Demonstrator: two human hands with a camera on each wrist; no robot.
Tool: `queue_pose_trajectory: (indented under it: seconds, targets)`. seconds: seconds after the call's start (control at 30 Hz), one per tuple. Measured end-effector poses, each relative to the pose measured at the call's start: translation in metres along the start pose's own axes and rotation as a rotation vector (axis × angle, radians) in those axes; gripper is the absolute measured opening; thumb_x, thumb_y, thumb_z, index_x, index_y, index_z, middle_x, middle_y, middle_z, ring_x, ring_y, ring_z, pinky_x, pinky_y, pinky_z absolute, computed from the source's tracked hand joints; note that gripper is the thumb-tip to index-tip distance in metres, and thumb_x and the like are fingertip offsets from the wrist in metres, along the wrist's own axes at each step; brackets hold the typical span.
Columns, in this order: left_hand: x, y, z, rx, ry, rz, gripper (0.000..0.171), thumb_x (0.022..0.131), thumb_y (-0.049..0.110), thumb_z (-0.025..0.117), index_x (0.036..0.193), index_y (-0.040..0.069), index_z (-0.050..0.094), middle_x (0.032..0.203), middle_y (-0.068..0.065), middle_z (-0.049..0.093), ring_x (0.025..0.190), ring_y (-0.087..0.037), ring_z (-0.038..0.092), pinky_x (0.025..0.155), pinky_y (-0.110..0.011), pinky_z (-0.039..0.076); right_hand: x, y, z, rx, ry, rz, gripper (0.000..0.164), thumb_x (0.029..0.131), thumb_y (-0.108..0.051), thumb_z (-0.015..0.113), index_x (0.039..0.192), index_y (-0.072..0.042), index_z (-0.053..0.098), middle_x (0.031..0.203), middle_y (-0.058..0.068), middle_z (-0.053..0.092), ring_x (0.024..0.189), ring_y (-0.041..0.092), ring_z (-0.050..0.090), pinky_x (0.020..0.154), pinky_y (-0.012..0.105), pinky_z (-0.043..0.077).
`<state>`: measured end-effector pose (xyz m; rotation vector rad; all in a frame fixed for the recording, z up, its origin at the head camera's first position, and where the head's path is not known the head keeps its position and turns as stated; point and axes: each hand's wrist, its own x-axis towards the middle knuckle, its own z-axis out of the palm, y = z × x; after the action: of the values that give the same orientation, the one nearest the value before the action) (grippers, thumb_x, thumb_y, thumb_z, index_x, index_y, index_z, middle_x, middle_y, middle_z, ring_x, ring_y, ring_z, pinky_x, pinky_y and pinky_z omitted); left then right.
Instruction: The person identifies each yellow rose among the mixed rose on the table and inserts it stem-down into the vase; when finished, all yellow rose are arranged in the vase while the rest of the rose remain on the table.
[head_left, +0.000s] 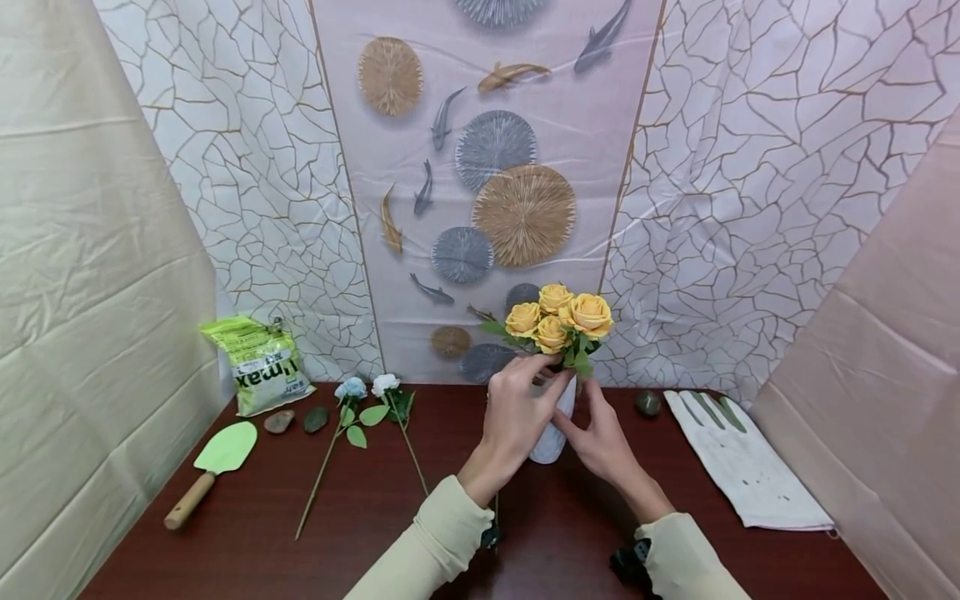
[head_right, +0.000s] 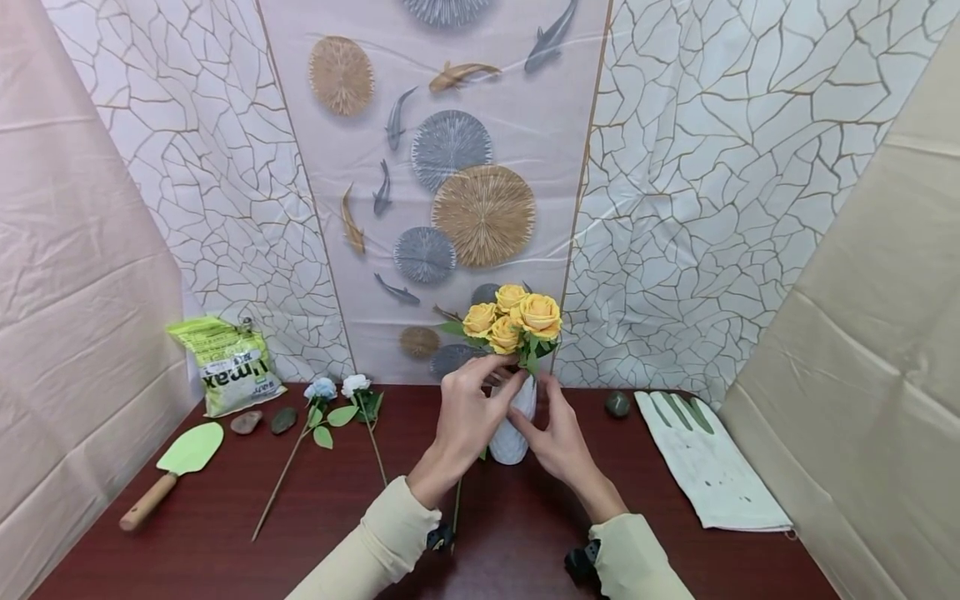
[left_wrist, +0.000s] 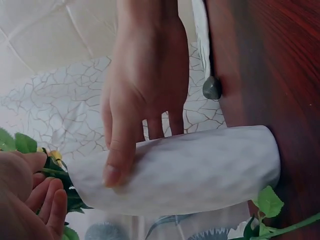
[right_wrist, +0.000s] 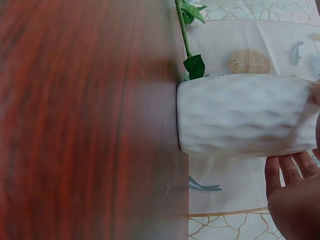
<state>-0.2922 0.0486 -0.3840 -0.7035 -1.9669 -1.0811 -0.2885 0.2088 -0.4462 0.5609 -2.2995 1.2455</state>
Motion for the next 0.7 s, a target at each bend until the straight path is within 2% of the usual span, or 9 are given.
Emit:
queue_pose_trajectory:
  seconds: [0.1, 0.17, 0.23, 0.33, 0.47, 0.6, 0.7]
  targets:
    - [0.001, 0.003, 0.000, -0.031, 0.020, -0.015, 0.028, 0.091, 0.042, 0.074, 0.108, 0.020, 0.077, 0.092, 0.004, 0.077, 0.077, -0.002, 0.069, 0.067, -0.017, 0.057, 0.000, 0.013, 0.003, -0.012, 0.002, 0.011, 0.085, 0.094, -0.020, 0.073, 0.160, -0.030, 0.020, 0.158, 0.003, 0.041, 0.140, 0.022, 0.045, 0.109, 0.038, 0.042]
    - [0.002, 0.005, 0.001, -0.060, 0.027, -0.043, 0.031, 0.090, 0.046, 0.074, 0.108, 0.021, 0.078, 0.090, 0.005, 0.078, 0.073, 0.001, 0.068, 0.064, -0.016, 0.056, 0.000, 0.018, 0.004, -0.028, 0.001, 0.016, 0.084, 0.094, -0.022, 0.072, 0.160, -0.029, 0.021, 0.155, 0.003, 0.045, 0.135, 0.021, 0.049, 0.105, 0.033, 0.045]
    - [0.002, 0.007, 0.002, -0.085, 0.028, -0.072, 0.031, 0.091, 0.047, 0.072, 0.108, 0.022, 0.079, 0.091, 0.007, 0.078, 0.071, 0.003, 0.067, 0.061, -0.015, 0.055, 0.000, 0.021, 0.004, -0.013, -0.003, 0.029, 0.082, 0.094, -0.023, 0.073, 0.159, -0.027, 0.024, 0.151, 0.004, 0.049, 0.131, 0.020, 0.053, 0.101, 0.032, 0.048]
    - [0.004, 0.008, 0.004, -0.090, 0.024, -0.100, 0.029, 0.093, 0.047, 0.069, 0.107, 0.024, 0.080, 0.094, 0.008, 0.078, 0.070, 0.004, 0.064, 0.059, -0.012, 0.051, 0.001, 0.022, 0.004, 0.003, -0.001, 0.032, 0.074, 0.094, -0.024, 0.073, 0.156, -0.022, 0.032, 0.141, 0.005, 0.056, 0.121, 0.019, 0.058, 0.095, 0.036, 0.052]
    - [0.006, 0.008, 0.008, -0.032, 0.010, -0.098, 0.026, 0.094, 0.045, 0.069, 0.107, 0.024, 0.080, 0.095, 0.008, 0.076, 0.076, -0.001, 0.062, 0.062, -0.013, 0.049, 0.002, 0.021, 0.003, 0.005, 0.007, 0.047, 0.067, 0.093, -0.023, 0.074, 0.150, -0.020, 0.038, 0.137, 0.003, 0.058, 0.119, 0.016, 0.057, 0.096, 0.043, 0.050]
    - [0.005, 0.008, 0.014, 0.060, 0.032, -0.096, 0.024, 0.094, 0.043, 0.070, 0.104, 0.024, 0.080, 0.095, 0.010, 0.068, 0.084, -0.007, 0.058, 0.068, -0.019, 0.049, 0.002, 0.021, 0.003, 0.020, 0.001, 0.053, 0.065, 0.092, -0.017, 0.073, 0.148, -0.017, 0.039, 0.133, 0.005, 0.059, 0.117, 0.017, 0.059, 0.095, 0.049, 0.051]
    - [0.004, 0.005, 0.018, 0.111, 0.055, -0.097, 0.020, 0.094, 0.040, 0.071, 0.099, 0.024, 0.080, 0.089, 0.009, 0.061, 0.082, -0.007, 0.056, 0.065, -0.021, 0.049, 0.002, 0.020, 0.004, 0.012, 0.000, 0.057, 0.064, 0.092, -0.017, 0.073, 0.146, -0.016, 0.040, 0.129, 0.006, 0.061, 0.114, 0.018, 0.060, 0.093, 0.047, 0.053]
